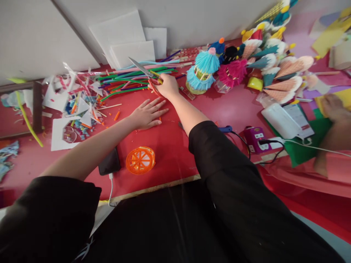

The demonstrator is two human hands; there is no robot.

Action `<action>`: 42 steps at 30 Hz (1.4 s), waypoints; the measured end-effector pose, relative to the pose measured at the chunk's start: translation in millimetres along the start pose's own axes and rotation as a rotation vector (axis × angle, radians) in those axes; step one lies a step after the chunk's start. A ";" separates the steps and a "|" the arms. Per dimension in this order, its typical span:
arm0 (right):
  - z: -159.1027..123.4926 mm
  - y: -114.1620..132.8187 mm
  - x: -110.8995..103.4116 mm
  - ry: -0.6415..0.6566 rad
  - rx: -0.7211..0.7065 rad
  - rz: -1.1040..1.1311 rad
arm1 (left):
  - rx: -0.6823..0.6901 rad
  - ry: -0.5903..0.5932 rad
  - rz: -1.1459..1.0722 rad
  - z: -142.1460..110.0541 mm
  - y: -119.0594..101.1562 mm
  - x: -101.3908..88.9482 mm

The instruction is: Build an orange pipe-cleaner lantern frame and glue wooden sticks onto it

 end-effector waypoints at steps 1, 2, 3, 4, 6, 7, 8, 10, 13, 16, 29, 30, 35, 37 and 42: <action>-1.1 1.3 -0.9 0.001 0.003 0.004 | -0.002 0.005 -0.008 2.7 1.6 -1.3; -2.3 2.6 -1.8 0.001 0.005 0.008 | -0.009 0.012 -0.014 4.6 3.3 -3.0; -3.3 3.8 -2.7 0.001 0.005 0.011 | -0.021 0.019 -0.017 5.3 5.1 -4.9; -4.2 4.9 -3.4 0.000 0.004 0.014 | -0.038 0.028 -0.017 4.4 7.0 -6.9; -4.9 6.0 -4.2 0.001 0.007 0.019 | -0.075 0.046 -0.015 -3.0 11.2 -10.7; -4.9 6.1 -4.3 0.003 0.008 0.021 | -0.093 0.050 -0.016 -9.7 13.5 -12.4; -4.5 5.8 -4.1 0.007 0.010 0.022 | -0.115 0.045 -0.014 -18.5 16.1 -14.1; -3.4 4.4 -3.2 0.015 0.015 0.022 | -0.161 0.040 0.001 -41.1 22.2 -16.4; -2.0 1.7 -1.6 0.026 0.020 0.021 | -0.259 0.001 0.043 -81.8 33.5 -20.3; -2.1 0.7 -1.6 0.026 0.020 0.023 | -0.354 -0.035 0.093 -118.7 43.6 -27.5; 9.0 19.5 -28.4 0.100 -0.038 0.061 | -0.534 -0.227 -0.049 -126.8 16.2 -69.5; 7.4 19.9 -33.6 0.107 -0.041 0.062 | -0.561 -0.227 -0.128 -124.4 10.9 -70.5; -22.7 16.4 -52.9 0.204 -0.081 -0.129 | -0.748 -0.372 -0.193 -126.5 -14.5 -77.8; -42.7 12.3 -52.6 0.263 -0.105 -0.184 | -0.742 -0.289 -0.205 -127.9 -21.2 -72.4; -82.6 2.3 -44.2 0.340 -0.296 -0.314 | -0.594 -0.268 -0.269 -132.9 -28.5 -56.5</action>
Point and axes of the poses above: each hand's wrist, its own z-axis towards the middle knuckle, its own x-axis out of the palm, y = z × x, the point moved 3 cm from there along z, towards the middle knuckle, and after that the axes turned 10 degrees about x, right-handed, at the moved point
